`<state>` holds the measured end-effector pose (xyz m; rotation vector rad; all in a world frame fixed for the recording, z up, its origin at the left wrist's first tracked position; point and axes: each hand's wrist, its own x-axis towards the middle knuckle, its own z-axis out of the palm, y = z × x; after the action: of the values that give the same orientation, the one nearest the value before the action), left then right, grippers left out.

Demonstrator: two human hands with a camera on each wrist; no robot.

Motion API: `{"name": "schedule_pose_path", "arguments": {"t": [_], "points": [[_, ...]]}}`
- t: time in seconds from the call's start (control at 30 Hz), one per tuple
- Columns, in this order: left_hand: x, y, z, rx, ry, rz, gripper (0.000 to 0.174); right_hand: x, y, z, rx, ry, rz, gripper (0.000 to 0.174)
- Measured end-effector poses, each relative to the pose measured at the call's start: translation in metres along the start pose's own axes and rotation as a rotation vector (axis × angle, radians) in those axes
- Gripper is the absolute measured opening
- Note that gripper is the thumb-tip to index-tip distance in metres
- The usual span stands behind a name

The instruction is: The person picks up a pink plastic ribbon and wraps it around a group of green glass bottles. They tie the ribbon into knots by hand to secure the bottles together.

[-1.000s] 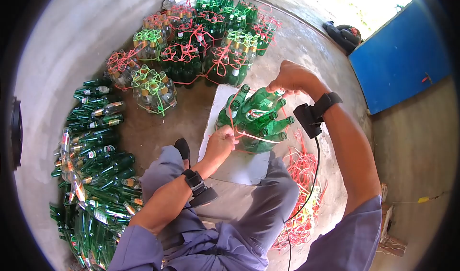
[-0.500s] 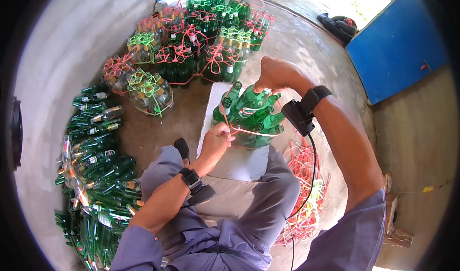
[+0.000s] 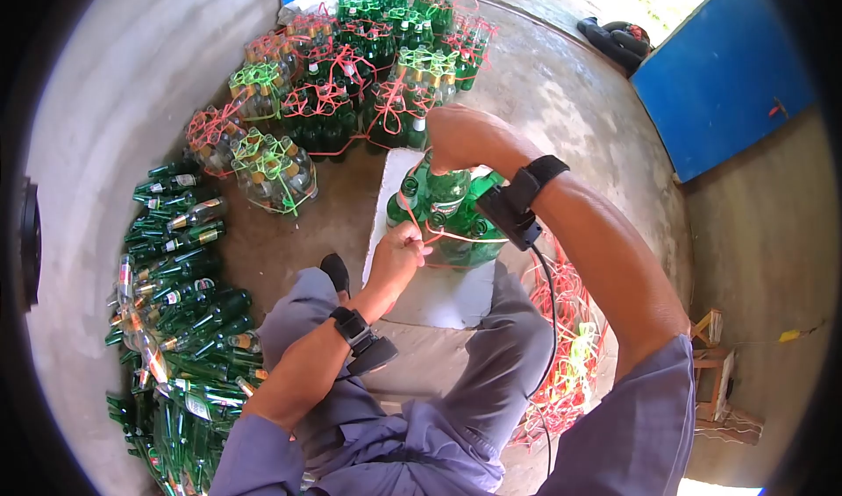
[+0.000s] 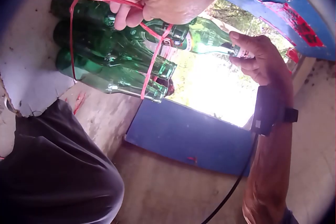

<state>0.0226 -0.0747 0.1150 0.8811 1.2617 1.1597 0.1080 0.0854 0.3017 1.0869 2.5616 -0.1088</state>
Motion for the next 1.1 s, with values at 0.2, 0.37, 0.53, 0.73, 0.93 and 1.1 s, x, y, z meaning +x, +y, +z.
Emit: {"name": "schedule_pose_path", "arguments": {"t": [0.2, 0.37, 0.53, 0.73, 0.93, 1.1], "points": [[0.000, -0.001, 0.000, -0.006, -0.006, -0.022, 0.013, -0.013, 0.015, -0.003, 0.146, 0.069, 0.107, 0.053], [0.003, -0.007, -0.001, -0.019, -0.001, 0.012, 0.012, -0.010, 0.009, -0.008, 0.363, 0.038, 0.248, 0.050], [0.007, -0.010, -0.004, -0.053, 0.026, 0.056, 0.009, -0.010, 0.019, 0.034, 0.443, 0.118, 0.328, 0.034], [0.006, -0.006, -0.003, 0.023, 0.025, 0.044, 0.008, -0.006, 0.023, 0.039, 0.418, 0.156, 0.313, 0.040], [0.005, -0.006, 0.000, 0.011, 0.066, 0.056, 0.008, 0.000, 0.010, 0.041, 0.356, 0.219, 0.330, 0.041], [0.008, -0.015, -0.003, 0.010, 0.047, 0.081, 0.010, -0.007, -0.005, 0.032, 0.276, 0.170, 0.308, 0.042]]}}
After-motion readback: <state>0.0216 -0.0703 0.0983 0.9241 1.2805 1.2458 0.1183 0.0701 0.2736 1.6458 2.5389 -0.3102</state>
